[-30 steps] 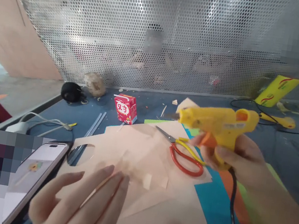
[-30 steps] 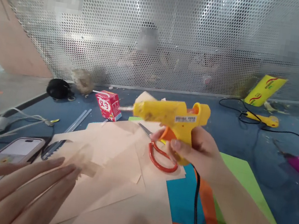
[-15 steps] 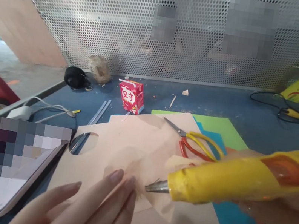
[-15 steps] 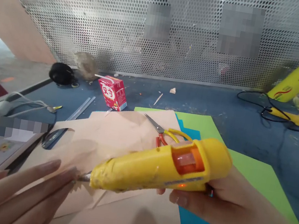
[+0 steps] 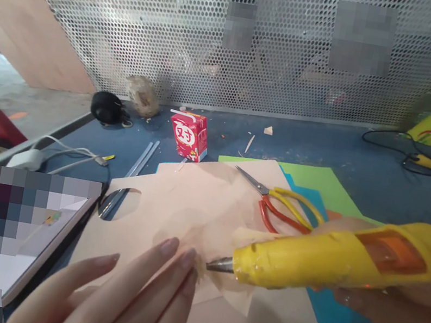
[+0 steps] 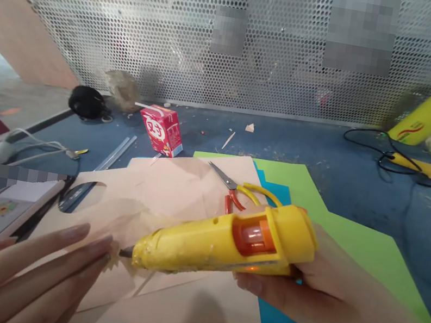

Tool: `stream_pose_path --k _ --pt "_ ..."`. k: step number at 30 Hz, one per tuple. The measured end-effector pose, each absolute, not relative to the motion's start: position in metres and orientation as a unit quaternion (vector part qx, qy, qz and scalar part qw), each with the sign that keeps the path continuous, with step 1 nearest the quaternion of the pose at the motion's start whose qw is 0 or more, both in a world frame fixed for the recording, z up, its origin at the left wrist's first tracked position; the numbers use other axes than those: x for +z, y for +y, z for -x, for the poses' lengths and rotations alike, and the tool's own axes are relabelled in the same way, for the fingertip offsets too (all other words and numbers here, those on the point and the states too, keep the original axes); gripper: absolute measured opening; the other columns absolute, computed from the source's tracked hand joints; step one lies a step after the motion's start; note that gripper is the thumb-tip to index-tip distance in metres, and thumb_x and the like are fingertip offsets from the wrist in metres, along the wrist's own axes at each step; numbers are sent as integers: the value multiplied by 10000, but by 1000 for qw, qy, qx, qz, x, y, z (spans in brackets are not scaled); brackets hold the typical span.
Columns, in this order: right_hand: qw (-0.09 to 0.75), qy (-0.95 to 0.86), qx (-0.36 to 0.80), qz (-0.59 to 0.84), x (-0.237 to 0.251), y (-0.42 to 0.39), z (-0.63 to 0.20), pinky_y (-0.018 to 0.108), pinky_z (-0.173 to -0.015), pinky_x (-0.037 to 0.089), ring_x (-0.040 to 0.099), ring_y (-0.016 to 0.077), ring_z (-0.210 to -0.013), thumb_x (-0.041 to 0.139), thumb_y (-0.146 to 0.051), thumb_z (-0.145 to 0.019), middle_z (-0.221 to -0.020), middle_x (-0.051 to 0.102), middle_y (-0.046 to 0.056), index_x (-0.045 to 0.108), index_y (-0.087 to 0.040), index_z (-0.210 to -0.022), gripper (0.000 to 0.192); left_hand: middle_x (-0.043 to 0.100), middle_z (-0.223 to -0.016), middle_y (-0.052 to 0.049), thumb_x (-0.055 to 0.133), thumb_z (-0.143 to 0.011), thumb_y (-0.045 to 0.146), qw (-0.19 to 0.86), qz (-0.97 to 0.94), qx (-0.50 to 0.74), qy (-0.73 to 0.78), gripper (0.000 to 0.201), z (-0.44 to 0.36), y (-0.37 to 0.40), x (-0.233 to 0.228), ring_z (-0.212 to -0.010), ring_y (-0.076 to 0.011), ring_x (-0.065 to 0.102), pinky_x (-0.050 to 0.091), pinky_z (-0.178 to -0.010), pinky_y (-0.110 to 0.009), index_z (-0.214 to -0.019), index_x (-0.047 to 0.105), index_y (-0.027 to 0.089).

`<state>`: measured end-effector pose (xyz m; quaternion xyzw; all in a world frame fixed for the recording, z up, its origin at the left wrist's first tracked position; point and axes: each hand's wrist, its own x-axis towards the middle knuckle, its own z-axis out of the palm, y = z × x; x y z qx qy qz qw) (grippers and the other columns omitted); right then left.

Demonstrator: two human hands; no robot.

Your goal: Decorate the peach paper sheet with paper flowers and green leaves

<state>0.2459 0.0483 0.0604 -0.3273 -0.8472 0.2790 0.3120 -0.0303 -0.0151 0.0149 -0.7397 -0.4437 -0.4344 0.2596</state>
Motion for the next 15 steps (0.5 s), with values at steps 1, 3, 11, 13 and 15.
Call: stream_pose_path --k 1,3,11,13,15 --pt "307 -847 275 335 60 49 -245 209 -465 559 647 177 -578 579 -258 -790 -705 667 -11 647 -327 -907 152 738 -864 58 444 -869 154 291 741 -426 -430 296 30 -14 15 -894 -179 653 407 -843 -344 -934 687 311" --pt "299 -847 267 349 60 50 -245 206 -430 540 624 172 -540 578 -274 -779 -665 642 -14 633 -327 -873 121 738 -870 53 430 -874 159 333 747 -407 -407 293 28 -13 16 -873 -181 662 425 -814 -348 -891 688 295" --pt "308 -843 247 365 60 47 -250 236 -474 567 665 204 -613 567 -282 -780 -737 689 -11 657 -359 -908 174 706 -1029 72 428 -869 178 332 752 -397 -407 281 30 -11 14 -921 -169 652 429 -844 -338 -920 680 293" --pt "305 -838 266 366 60 47 -250 249 -495 575 670 212 -631 563 -278 -781 -750 695 -9 664 -366 -912 187 699 -1048 79 445 -861 178 335 753 -397 -404 271 30 -11 14 -912 -166 654 432 -831 -333 -920 682 295" --pt "307 -828 291 367 60 47 -248 252 -496 577 668 209 -616 577 -285 -769 -736 693 -20 669 -368 -906 185 703 -1038 79 458 -849 164 336 756 -394 -400 272 30 -10 13 -903 -167 656 433 -819 -331 -924 682 300"
